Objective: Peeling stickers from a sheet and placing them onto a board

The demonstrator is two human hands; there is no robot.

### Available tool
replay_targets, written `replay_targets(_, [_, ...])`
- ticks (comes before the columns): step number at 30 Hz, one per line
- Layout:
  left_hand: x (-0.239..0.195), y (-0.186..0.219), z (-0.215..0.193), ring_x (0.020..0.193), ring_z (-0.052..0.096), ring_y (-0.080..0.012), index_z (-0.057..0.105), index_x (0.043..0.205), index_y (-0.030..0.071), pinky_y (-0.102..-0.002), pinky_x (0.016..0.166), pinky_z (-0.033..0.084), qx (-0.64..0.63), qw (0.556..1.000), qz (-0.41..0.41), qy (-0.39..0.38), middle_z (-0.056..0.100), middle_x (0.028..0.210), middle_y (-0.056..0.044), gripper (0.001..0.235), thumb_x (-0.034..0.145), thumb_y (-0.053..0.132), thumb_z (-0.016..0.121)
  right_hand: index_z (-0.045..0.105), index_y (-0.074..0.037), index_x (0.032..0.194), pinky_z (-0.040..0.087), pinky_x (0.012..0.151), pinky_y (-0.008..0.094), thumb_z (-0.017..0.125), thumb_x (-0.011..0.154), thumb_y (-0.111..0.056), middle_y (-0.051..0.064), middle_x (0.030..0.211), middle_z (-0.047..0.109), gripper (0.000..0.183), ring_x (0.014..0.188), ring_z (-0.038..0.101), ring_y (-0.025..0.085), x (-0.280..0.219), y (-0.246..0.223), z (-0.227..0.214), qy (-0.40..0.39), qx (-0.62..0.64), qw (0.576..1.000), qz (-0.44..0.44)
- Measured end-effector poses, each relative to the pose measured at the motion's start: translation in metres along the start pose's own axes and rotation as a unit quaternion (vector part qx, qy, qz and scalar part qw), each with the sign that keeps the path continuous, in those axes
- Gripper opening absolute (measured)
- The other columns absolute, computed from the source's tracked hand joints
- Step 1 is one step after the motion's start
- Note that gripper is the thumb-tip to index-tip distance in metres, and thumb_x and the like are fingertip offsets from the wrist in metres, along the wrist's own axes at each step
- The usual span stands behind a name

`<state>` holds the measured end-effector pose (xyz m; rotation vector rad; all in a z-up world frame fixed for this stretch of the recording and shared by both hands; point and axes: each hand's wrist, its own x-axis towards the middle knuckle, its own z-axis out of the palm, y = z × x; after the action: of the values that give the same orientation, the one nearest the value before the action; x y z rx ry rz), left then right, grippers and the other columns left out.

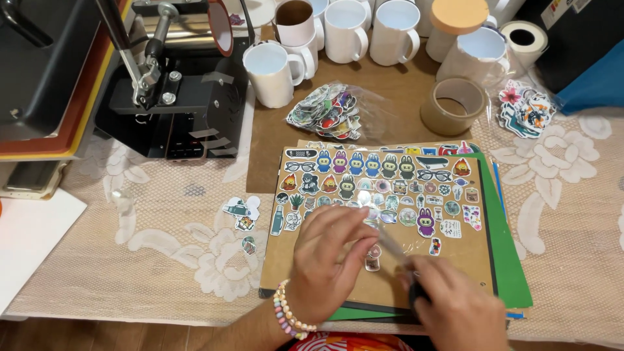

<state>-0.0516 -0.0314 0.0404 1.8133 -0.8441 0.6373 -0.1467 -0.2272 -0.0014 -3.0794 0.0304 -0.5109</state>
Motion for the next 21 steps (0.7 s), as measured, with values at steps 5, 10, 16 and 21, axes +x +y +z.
replay_targets(5, [-0.013, -0.005, 0.002, 0.091, 0.08, -0.0194, 0.049, 0.137, 0.004, -0.027, 0.084, 0.069, -0.145, 0.974, -0.17, 0.025, 0.066, 0.119, -0.017, 0.052, 0.09, -0.007, 0.07, 0.068, -0.028, 0.133, 0.054, 0.073, 0.046, 0.075, 0.081, -0.043, 0.001, 0.115, 0.07, 0.055, 0.098, 0.069, 0.027, 0.025, 0.091, -0.013, -0.031, 0.007, 0.981, 0.19])
replay_targets(10, [-0.012, -0.007, 0.0, 0.11, 0.07, -0.0207, 0.048, 0.138, 0.006, -0.038, 0.105, 0.055, -0.136, 0.972, -0.193, 0.01, 0.079, 0.099, -0.006, 0.05, 0.093, 0.003, 0.069, 0.068, -0.01, 0.14, 0.051, 0.089, 0.051, 0.072, 0.084, -0.025, 0.015, 0.121, 0.072, 0.058, 0.112, 0.067, 0.037, 0.014, 0.177, 0.015, -0.015, -0.035, 0.981, 0.189])
replay_targets(16, [-0.014, -0.011, 0.002, 0.108, 0.07, -0.0208, 0.048, 0.137, 0.004, -0.038, 0.103, 0.056, -0.138, 0.967, -0.214, -0.007, 0.079, 0.099, -0.005, 0.05, 0.092, 0.002, 0.069, 0.072, -0.029, 0.11, 0.059, 0.075, 0.039, 0.067, 0.084, -0.033, -0.007, 0.129, 0.075, 0.027, 0.099, 0.074, 0.026, 0.024, 0.129, -0.007, -0.032, -0.21, 0.969, 0.126])
replay_targets(21, [-0.015, -0.009, 0.0, 0.107, 0.069, -0.0203, 0.049, 0.136, 0.004, -0.034, 0.098, 0.057, -0.151, 0.959, -0.24, -0.011, 0.077, 0.097, -0.005, 0.046, 0.093, 0.006, 0.067, 0.067, -0.024, 0.122, 0.048, 0.09, 0.045, 0.046, 0.097, -0.017, 0.001, 0.113, 0.064, 0.033, 0.111, 0.055, 0.03, 0.049, 0.101, -0.005, -0.089, 0.16, 0.949, -0.257])
